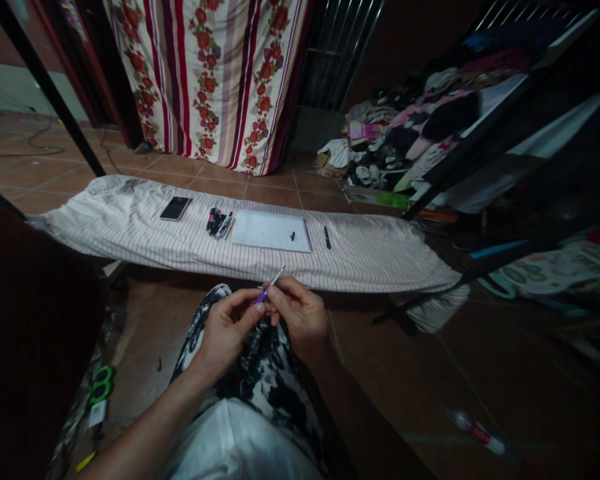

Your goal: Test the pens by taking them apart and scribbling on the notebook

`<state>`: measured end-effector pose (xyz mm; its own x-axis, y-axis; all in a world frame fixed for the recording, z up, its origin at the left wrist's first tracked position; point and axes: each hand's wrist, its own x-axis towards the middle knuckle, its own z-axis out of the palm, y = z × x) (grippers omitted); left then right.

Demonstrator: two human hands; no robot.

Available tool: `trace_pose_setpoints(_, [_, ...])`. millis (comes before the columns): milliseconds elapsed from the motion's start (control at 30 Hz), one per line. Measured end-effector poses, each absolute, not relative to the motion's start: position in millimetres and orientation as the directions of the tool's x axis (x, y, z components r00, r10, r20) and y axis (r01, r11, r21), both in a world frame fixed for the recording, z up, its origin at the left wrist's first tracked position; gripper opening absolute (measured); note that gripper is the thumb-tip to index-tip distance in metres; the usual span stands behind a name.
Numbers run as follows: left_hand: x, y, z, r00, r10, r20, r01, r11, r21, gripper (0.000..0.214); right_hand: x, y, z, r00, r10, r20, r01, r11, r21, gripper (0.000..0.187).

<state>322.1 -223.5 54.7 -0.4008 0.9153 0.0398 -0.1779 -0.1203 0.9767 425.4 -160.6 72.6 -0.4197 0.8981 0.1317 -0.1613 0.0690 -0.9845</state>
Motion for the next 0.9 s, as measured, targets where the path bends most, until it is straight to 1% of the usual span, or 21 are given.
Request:
trace_pose_setpoints(300, [323, -225, 55, -0.379, 0.923, 0.068, -0.112, -0.119, 0.987, 0.018, 428, -161, 73, -0.423, 0.896, 0.135, -0.164, 0.072, -0.984, 0.018])
trace_pose_setpoints(667, [330, -224, 58, -0.384, 0.923, 0.041, -0.100, -0.085, 0.991, 0.021, 438, -160, 75, -0.379, 0.897, 0.230, -0.134, 0.193, -0.972, 0.016])
trace_pose_setpoints(900, [331, -223, 55, -0.378, 0.926, 0.011, -0.137, -0.067, 0.988, 0.021, 441, -158, 73, -0.422, 0.889, 0.177, -0.073, 0.161, -0.984, 0.018])
